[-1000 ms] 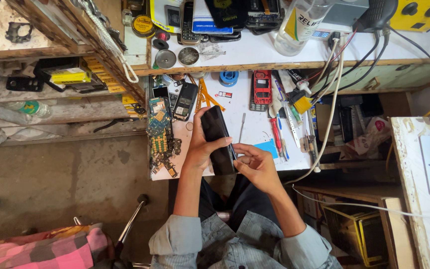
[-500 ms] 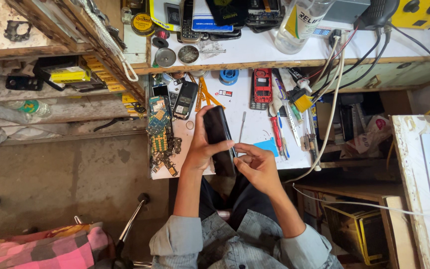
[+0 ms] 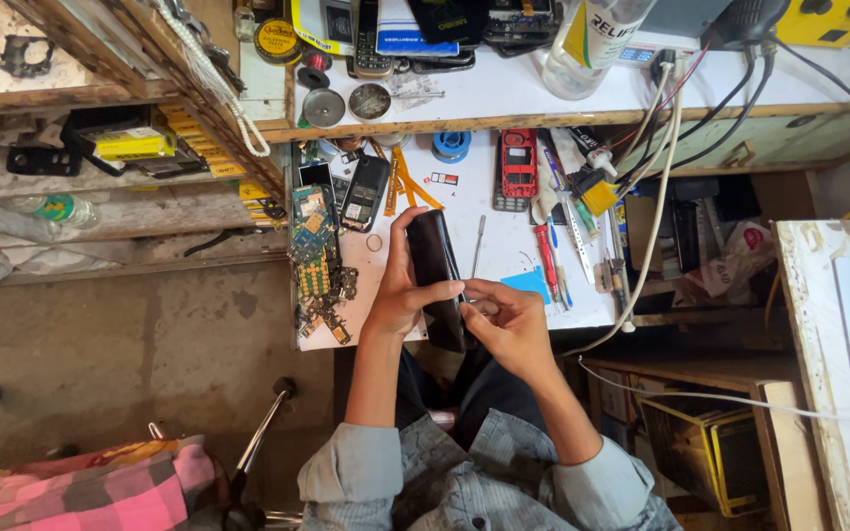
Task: The person sits at a repair bench and disassembles a smartphone. They first handle the phone and its back cover, then use a pry tool to open the casing, and later use a screwdriver to work on the exposed internal components including the battery area, manipulating the opened phone body on the bench.
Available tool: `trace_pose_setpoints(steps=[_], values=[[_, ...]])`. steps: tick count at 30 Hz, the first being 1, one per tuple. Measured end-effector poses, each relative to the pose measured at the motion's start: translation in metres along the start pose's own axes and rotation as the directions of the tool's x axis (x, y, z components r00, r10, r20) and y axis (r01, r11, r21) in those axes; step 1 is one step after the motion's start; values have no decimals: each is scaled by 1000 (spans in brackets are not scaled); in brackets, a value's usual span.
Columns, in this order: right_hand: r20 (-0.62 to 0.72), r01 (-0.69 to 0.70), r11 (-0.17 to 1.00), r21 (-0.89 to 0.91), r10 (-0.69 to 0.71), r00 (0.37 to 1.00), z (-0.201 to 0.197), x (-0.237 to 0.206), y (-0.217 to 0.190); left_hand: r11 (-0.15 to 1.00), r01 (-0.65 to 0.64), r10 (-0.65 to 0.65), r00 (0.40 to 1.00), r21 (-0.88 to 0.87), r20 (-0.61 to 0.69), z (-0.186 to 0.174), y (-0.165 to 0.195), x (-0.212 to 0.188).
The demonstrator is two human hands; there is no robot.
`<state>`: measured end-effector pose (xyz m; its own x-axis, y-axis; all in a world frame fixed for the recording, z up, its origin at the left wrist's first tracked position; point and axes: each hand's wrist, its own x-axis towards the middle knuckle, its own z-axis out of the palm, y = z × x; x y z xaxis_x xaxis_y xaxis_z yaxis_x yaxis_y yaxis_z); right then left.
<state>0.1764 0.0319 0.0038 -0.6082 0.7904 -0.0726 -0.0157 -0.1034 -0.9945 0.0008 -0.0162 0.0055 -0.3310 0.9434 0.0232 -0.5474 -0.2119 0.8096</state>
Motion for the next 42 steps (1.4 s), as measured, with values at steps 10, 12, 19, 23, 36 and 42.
trace_pose_setpoints(steps=[10, 12, 19, 23, 36, 42], values=[[-13, 46, 988, -146, -49, 999, 4, -4, -11, 995, 14, -13, 1000, -99, 8, -10, -10, -2], [-8, 38, 994, -105, -39, 999, 2, -4, -12, 977, 45, -46, 999, -207, -1, -11, -11, -1], [7, 47, 994, -95, -46, 999, 0, -6, -12, 999, 13, -11, 999, -51, 38, -8, -8, -3], [1, 56, 994, -92, -56, 998, 1, -6, -12, 999, 38, -36, 997, -27, 67, -5, -2, -4], [66, -17, 996, -84, 23, 998, -13, 0, 1, 996, -86, 84, 995, 37, 45, 0, -9, -2], [-3, -5, 990, 142, 5, 1000, -27, 45, 5, 977, 15, -30, 997, 214, 67, 1, -14, 3]])
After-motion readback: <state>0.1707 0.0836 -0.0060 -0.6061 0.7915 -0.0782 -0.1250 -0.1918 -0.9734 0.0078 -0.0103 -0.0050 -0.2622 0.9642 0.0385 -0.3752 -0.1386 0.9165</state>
